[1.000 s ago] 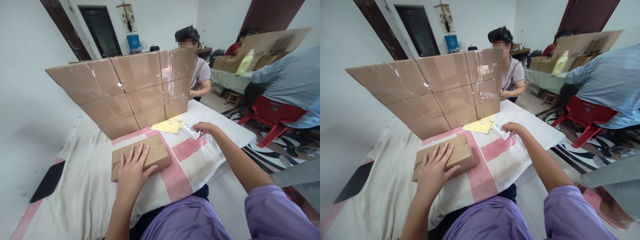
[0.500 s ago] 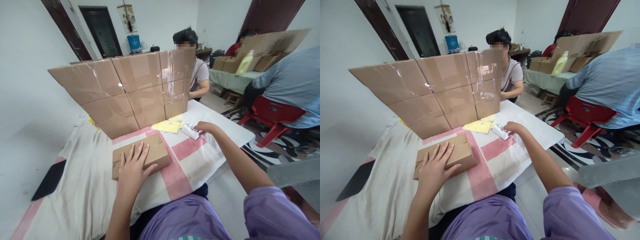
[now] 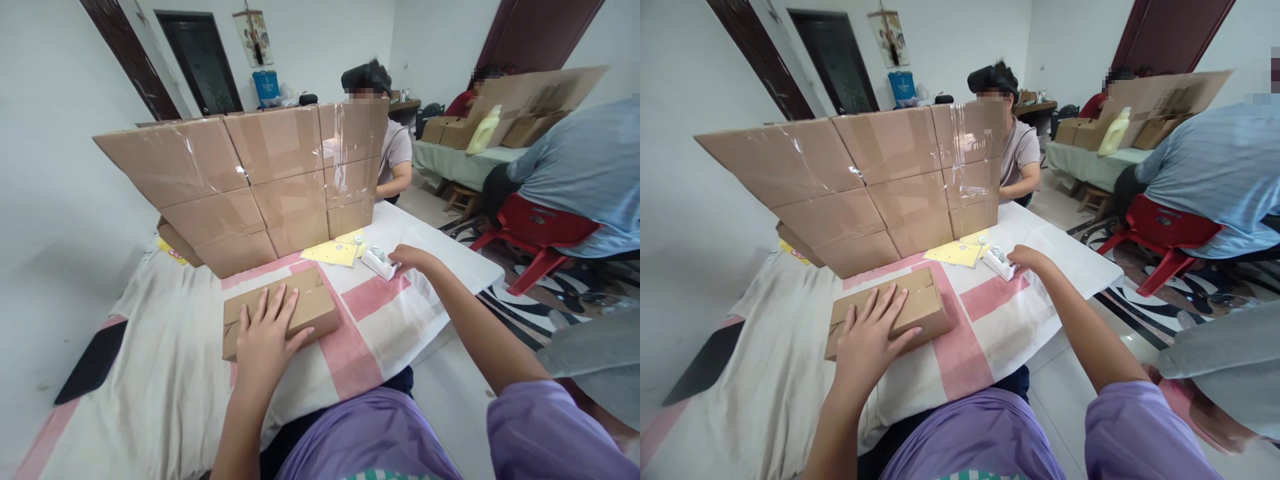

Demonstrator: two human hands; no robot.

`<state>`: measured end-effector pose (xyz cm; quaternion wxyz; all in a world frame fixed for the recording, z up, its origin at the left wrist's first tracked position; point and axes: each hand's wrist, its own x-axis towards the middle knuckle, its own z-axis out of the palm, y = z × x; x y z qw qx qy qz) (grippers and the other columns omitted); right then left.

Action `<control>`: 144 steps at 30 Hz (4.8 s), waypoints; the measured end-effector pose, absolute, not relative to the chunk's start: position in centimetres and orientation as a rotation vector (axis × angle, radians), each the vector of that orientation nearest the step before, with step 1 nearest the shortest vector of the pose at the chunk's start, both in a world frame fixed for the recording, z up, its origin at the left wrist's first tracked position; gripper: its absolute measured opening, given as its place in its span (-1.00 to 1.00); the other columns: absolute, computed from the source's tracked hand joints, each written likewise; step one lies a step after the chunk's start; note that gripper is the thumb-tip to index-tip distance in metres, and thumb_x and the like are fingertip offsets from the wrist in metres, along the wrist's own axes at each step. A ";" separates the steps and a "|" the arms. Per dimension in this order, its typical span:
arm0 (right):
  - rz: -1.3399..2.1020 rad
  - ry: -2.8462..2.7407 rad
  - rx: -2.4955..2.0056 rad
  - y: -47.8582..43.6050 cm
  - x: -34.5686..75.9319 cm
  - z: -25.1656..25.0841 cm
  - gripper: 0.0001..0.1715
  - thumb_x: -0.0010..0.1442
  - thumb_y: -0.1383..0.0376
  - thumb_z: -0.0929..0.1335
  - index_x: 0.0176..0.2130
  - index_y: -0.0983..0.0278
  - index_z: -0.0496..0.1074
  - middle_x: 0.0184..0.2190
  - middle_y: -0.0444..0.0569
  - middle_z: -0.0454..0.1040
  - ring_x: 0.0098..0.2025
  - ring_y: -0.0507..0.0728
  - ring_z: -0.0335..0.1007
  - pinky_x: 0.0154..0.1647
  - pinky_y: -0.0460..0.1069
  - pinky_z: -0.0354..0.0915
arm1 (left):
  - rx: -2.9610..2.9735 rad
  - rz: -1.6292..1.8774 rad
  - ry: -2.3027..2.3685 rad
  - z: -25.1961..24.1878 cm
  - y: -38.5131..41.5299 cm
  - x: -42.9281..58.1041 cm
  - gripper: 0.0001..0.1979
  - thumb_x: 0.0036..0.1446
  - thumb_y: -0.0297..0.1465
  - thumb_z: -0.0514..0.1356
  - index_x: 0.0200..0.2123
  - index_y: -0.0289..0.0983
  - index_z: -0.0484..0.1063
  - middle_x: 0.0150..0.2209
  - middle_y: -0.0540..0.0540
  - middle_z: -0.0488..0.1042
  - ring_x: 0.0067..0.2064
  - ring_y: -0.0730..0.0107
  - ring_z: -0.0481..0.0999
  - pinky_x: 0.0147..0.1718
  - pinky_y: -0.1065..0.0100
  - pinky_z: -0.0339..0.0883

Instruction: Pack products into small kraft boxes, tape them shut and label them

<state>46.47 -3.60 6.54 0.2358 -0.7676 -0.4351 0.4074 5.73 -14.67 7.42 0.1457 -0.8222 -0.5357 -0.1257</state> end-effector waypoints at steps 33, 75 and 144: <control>1.213 -1.028 -1.958 -5.5 46.2 5.0 -0.67 0.42 0.13 0.37 -0.01 0.34 0.47 -0.18 -0.02 0.55 -0.29 0.05 0.52 -0.27 -0.01 0.50 | -2.361 -0.415 -1.514 7.2 -14.7 5.6 -0.35 0.28 -0.03 0.20 0.36 -0.11 0.29 0.42 -0.10 0.21 0.41 -0.24 0.23 0.27 -0.34 0.15; 1.233 -0.704 -1.736 -6.4 45.9 3.5 -0.61 0.43 0.08 0.35 0.04 0.33 0.44 -0.15 0.00 0.53 -0.26 0.07 0.51 -0.27 0.01 0.50 | -2.322 -0.469 -1.432 6.6 -14.5 5.3 -0.35 0.28 -0.02 0.19 0.35 -0.15 0.30 0.40 -0.09 0.24 0.37 -0.24 0.30 0.24 -0.33 0.19; 1.276 -0.813 -1.668 -8.2 46.6 1.7 -0.53 0.36 0.20 0.40 -0.55 0.32 0.36 -0.70 -0.07 0.36 -0.67 -0.02 0.28 -0.74 -0.15 0.00 | -2.334 -0.492 -1.448 6.8 -14.7 5.6 -0.37 0.35 0.02 0.08 0.35 -0.17 0.29 0.40 -0.15 0.26 0.39 -0.24 0.26 0.29 -0.28 0.11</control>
